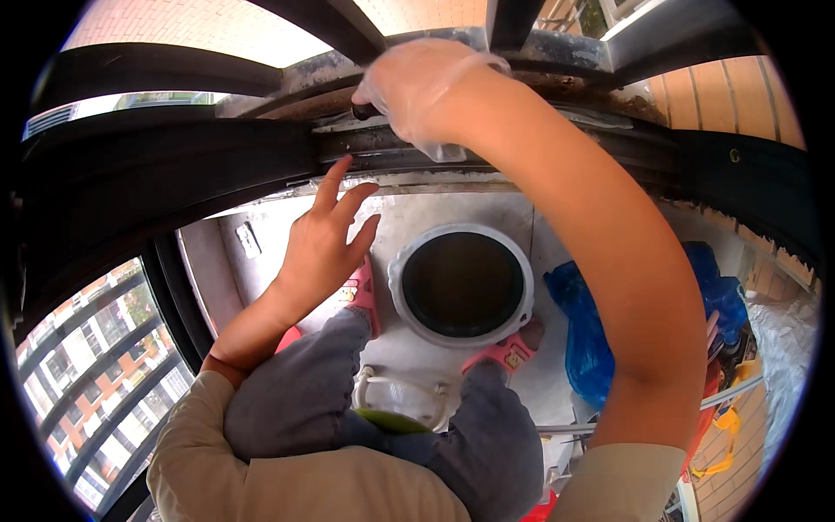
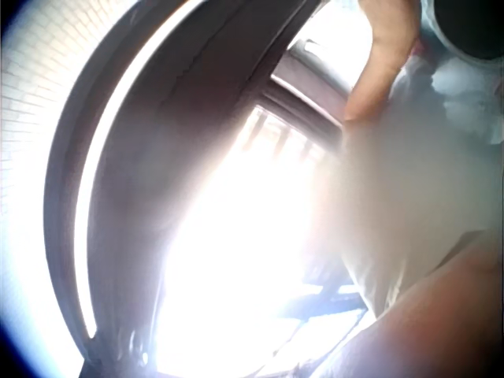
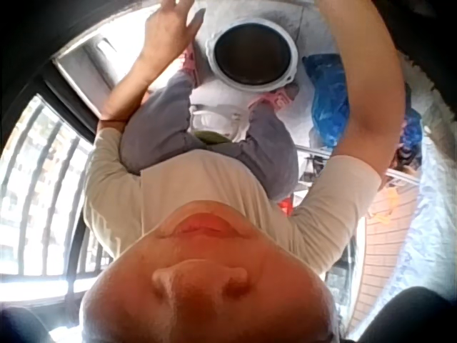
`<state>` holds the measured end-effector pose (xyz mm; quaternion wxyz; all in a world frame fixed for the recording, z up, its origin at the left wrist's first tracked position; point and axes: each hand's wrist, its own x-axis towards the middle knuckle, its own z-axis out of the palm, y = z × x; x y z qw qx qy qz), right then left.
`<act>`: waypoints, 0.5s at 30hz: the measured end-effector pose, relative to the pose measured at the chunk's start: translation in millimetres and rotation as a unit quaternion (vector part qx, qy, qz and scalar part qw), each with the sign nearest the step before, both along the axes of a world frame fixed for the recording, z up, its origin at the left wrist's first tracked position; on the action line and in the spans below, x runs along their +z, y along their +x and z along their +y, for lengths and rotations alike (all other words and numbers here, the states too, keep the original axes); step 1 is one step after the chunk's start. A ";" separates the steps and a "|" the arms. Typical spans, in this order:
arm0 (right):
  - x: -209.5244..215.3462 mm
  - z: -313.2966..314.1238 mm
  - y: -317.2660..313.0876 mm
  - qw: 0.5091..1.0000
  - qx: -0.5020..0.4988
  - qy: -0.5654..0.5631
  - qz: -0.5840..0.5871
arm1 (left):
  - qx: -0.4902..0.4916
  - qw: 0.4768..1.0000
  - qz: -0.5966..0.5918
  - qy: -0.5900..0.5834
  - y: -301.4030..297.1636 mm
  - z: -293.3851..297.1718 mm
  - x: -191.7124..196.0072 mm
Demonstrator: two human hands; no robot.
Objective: The person sits on the floor and cleans a window frame track using a wet cloth and a screwdriver. They repeatedly dip the cloth into a bucket of water, wipe the track, and use the screwdriver to scrape out debris from the grooves.
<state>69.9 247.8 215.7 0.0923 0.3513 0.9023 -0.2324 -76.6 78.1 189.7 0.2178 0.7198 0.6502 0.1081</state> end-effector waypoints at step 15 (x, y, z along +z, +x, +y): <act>7.5 4.1 11.5 0.999 -0.007 0.012 -0.034 | 0.003 1.000 -0.024 0.009 -3.4 0.2 1.3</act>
